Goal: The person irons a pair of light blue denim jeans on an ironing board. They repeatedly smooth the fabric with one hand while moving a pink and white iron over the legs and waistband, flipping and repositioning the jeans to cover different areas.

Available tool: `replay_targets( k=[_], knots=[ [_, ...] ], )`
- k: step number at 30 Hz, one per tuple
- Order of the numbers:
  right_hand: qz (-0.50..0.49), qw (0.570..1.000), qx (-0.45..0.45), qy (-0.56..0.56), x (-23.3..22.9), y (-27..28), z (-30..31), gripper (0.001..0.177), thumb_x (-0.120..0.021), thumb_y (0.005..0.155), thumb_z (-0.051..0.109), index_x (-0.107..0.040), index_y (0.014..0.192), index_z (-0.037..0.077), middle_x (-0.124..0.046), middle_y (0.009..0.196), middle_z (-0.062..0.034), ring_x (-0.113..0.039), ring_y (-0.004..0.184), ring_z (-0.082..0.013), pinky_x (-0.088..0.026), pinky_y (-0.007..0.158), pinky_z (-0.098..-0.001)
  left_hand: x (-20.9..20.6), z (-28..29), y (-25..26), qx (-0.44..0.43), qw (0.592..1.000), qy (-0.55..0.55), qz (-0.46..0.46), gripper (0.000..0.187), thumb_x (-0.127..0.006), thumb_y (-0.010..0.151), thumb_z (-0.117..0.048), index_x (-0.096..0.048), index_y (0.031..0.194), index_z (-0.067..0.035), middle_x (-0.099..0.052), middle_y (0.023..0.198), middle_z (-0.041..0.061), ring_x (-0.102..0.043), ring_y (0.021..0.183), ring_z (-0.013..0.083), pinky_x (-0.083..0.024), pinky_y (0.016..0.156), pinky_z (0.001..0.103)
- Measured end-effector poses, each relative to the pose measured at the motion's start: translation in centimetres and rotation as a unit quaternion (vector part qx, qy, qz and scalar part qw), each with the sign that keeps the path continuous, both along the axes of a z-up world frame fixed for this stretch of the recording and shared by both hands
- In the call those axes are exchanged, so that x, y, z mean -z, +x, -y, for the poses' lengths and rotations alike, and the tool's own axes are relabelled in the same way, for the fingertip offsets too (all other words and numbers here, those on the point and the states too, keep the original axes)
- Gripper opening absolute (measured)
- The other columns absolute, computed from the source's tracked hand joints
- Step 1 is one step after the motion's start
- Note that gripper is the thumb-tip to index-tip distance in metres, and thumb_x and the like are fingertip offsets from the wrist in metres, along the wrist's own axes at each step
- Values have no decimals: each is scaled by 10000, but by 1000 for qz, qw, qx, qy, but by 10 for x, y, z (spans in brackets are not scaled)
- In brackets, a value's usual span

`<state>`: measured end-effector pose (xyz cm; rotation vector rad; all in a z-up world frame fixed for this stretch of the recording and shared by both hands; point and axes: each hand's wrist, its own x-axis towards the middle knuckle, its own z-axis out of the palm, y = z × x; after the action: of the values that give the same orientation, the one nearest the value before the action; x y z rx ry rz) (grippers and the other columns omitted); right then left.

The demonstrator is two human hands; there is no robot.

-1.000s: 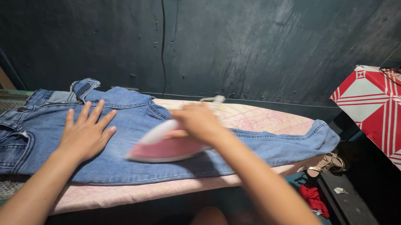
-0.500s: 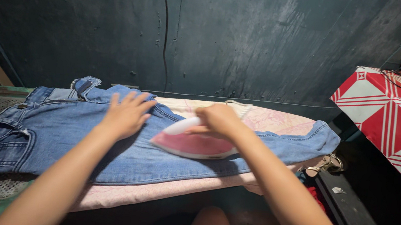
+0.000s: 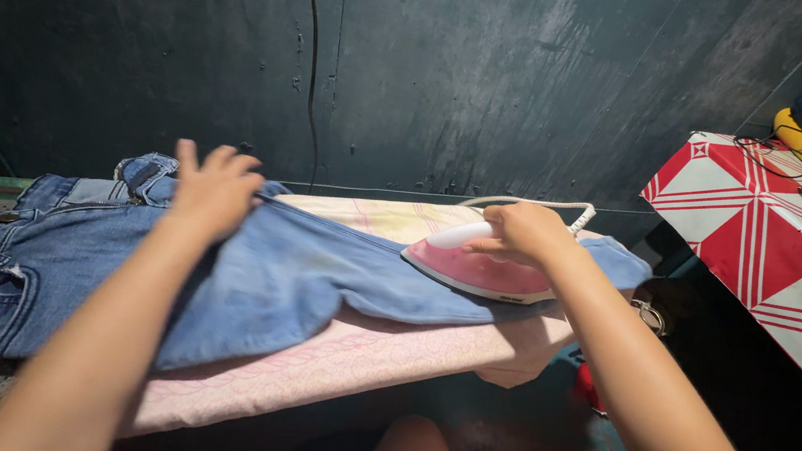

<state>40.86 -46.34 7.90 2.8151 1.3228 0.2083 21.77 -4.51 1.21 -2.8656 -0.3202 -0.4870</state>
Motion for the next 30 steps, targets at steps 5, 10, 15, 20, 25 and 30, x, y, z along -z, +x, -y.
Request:
replay_targets(
  k=[5, 10, 15, 20, 25, 30],
  knots=[
    [-31, 999, 18, -2, -5, -11, -11, 606, -735, 720, 700, -707, 867, 113, -726, 790, -121, -713, 796, -350, -527, 699, -469, -25, 29, -38, 97, 988, -32, 119, 496, -736, 772, -371, -665, 1221, -174, -550, 1406, 98, -481, 1301, 312, -303, 1016, 673],
    [-37, 999, -5, 32, -9, -28, -27, 608, -747, 701, 713, -714, 871, 130, -723, 752, -129, -714, 756, -353, -526, 675, -475, -23, 88, -120, 303, 942, -137, -37, 679, -813, 704, -517, -652, 1214, -99, -649, 1094, 136, -618, 1049, 329, -453, 845, 469],
    [-42, 996, -65, 46, -1, -55, -69, 596, -745, 697, 710, -727, 868, 139, -726, 748, -124, -712, 732, -361, -533, 664, -480, -25, 86, -152, 242, 956, -141, -83, 251, -688, 847, -222, -682, 1088, -149, -667, 896, 79, -672, 890, 312, -512, 769, 466],
    [-36, 987, -147, 58, 6, -66, -83, 579, -731, 741, 704, -722, 857, 136, -717, 732, -132, -711, 718, -360, -536, 660, -477, -31, 65, -172, 194, 960, -171, -110, 290, -683, 771, -141, -725, 1051, -204, -698, 899, 71, -693, 875, 326, -535, 756, 470],
    [-23, 999, -25, 29, 4, -62, -74, 587, -730, 733, 712, -697, 840, 136, -712, 709, -121, -707, 717, -366, -535, 657, -479, -35, 62, -177, 61, 972, -140, -178, 229, -629, 849, -189, -738, 1046, -236, -733, 1032, 25, -694, 1025, 275, -548, 883, 432],
    [47, 987, -132, 82, 16, -72, -87, 560, -738, 742, 679, -686, 799, 125, -685, 689, -127, -693, 681, -371, -518, 615, -488, -8, 80, -169, 200, 969, -143, -19, 594, -569, 915, -418, -540, 1450, -162, -501, 1466, 163, -448, 1345, 384, -357, 1074, 527]
  ],
)
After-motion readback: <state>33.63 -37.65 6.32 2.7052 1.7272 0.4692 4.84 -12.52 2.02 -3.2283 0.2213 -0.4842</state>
